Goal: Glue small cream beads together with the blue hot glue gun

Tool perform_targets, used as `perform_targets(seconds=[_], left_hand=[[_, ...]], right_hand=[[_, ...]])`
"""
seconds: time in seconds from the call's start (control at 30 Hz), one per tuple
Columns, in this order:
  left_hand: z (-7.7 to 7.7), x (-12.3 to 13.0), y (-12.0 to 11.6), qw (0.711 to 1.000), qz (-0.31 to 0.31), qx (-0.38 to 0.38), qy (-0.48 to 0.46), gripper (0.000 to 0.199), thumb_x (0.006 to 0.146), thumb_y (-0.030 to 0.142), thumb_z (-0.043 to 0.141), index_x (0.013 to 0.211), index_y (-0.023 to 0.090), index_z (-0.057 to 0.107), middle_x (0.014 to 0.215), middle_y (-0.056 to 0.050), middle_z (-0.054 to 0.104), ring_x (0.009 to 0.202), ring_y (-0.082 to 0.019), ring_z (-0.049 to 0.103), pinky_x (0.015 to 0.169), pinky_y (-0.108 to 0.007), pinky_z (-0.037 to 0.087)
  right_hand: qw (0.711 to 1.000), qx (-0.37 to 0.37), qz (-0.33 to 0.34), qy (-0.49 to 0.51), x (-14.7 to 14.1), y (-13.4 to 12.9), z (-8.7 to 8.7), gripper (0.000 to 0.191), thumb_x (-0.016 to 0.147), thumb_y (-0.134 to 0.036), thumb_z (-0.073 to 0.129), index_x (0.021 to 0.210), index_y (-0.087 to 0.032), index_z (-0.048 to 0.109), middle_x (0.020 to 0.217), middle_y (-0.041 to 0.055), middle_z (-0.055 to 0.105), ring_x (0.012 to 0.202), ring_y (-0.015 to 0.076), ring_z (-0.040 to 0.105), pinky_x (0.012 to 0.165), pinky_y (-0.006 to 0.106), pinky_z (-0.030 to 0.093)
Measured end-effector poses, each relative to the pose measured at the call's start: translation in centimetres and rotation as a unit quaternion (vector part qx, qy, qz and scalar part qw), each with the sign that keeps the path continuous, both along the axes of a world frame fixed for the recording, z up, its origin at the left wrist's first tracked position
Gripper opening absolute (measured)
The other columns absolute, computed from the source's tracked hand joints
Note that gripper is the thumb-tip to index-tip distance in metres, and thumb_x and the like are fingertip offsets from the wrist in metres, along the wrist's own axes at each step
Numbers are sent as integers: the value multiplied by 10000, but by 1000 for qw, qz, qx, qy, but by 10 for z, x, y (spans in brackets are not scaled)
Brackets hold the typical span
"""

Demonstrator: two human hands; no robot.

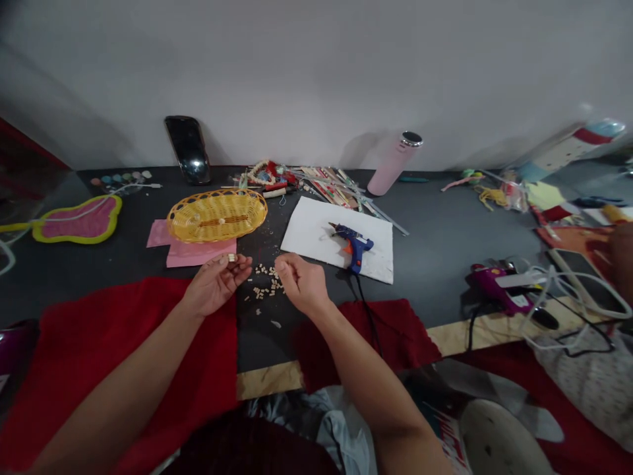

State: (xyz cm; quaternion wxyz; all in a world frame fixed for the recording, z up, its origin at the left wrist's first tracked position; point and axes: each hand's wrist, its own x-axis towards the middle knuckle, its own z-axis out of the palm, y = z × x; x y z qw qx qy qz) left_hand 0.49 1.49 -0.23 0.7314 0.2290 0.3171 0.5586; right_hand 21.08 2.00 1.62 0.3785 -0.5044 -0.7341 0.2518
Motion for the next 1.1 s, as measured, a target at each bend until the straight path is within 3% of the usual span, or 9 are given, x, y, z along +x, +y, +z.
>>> perform_targets(seconds=[0.1,0.23,0.37,0.47,0.63,0.7,0.83,0.93,1.1], left_hand=[[-2,0,0,1000,-5,1,-8,100,783,195,620,830,125,673,904,-68,690,946,-168,632,856,-294,516],[-1,0,0,1000,-20,3,-9,103,783,189,617,841,122,669,910,-75,689,927,-164,636,841,-294,524],[1,0,1,999,-31,0,-12,92,778,186,624,824,120,670,891,-68,690,913,-158,639,829,-287,528],[2,0,1,999,-37,-6,-15,83,770,189,636,810,124,670,880,-61,694,898,-157,644,821,-286,530],[1,-1,1,999,-33,-8,-13,99,751,206,661,823,138,672,884,-53,695,908,-162,645,823,-290,528],[0,-2,1,999,-37,-7,-10,101,751,214,662,816,137,670,889,-59,695,907,-163,645,825,-293,527],[-3,-2,3,999,-44,-5,-12,91,755,206,656,810,134,666,901,-66,693,907,-164,644,823,-295,527],[-5,-3,4,999,-38,-5,-18,97,760,205,651,822,131,666,897,-66,690,920,-168,641,835,-303,525],[-4,-4,3,999,-33,-7,-19,105,761,200,647,831,124,666,911,-70,687,932,-171,638,846,-304,521]], right_hand=[[994,60,34,-86,1,3,-5,209,898,-285,466,924,-217,662,791,32,645,724,152,544,700,287,384],[974,118,69,-179,0,9,-13,128,832,-276,586,880,-307,701,1044,34,626,1020,237,467,889,420,311],[982,93,66,-148,1,12,-17,157,871,-274,534,934,-279,678,937,35,653,943,207,520,902,405,347],[994,55,38,-89,12,15,-16,258,922,-220,403,1079,-236,607,960,49,645,815,165,576,816,336,437],[983,80,-75,-145,65,24,-2,276,897,-323,435,1111,-235,586,1128,82,581,950,213,566,820,360,446],[968,47,-135,-207,94,28,2,295,869,-387,473,1068,-211,601,1081,100,600,900,218,576,782,350,442],[913,-115,-217,-325,131,35,2,384,837,-514,450,878,-182,638,796,85,653,740,207,594,624,279,399],[886,-205,-209,-359,137,40,-2,503,821,-601,380,744,-181,647,707,84,653,668,195,588,549,258,344],[879,-243,-217,-347,132,49,-2,496,764,-609,430,603,-185,631,565,70,617,625,193,576,533,260,329]])
